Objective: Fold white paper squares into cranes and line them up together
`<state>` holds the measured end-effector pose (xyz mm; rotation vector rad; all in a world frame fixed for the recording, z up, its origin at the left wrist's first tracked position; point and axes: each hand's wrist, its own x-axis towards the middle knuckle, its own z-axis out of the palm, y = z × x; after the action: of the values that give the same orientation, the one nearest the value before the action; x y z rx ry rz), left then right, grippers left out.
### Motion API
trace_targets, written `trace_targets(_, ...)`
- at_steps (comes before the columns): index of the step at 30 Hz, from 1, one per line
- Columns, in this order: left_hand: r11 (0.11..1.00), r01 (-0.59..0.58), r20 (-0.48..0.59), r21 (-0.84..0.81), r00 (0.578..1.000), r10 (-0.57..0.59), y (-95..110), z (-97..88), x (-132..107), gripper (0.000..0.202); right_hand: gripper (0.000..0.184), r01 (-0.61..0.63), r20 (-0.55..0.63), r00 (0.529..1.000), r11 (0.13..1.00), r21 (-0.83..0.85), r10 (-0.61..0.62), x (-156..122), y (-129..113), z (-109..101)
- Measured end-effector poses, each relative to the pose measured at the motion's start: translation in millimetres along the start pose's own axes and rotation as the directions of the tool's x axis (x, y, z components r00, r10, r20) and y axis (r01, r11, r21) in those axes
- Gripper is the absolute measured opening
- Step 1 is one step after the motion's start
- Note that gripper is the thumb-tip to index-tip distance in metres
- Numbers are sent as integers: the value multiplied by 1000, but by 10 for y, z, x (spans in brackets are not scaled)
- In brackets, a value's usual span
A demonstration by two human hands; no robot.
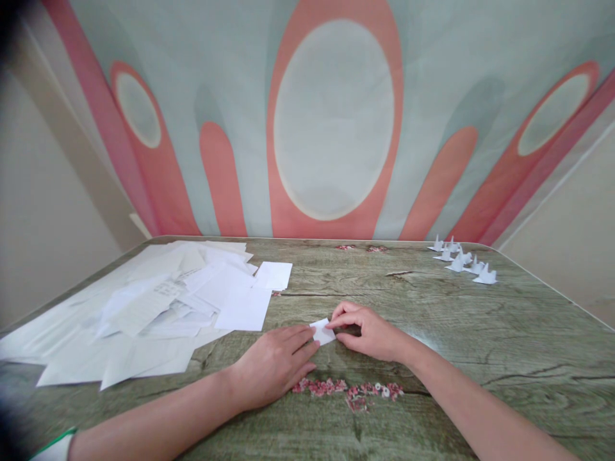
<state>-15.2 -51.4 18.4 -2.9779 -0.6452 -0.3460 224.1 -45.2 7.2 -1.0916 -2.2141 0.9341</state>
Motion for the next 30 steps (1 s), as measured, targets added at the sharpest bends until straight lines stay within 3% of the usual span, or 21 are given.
trace_targets(7,1000,-8,3,-3,1000,8,0,-1,2,29,39,-28,-38,999,999,-33,26,12,-63,35)
trace_targets(16,1000,-15,19,-13,1000,15,-8,-16,6,30,36,-33,-50,998,999,-32,32,17,-47,64)
trace_targets(30,1000,-7,16,3,1000,7,-3,26,-2,32,12,-31,-69,997,999,22,33,26,-12,70)
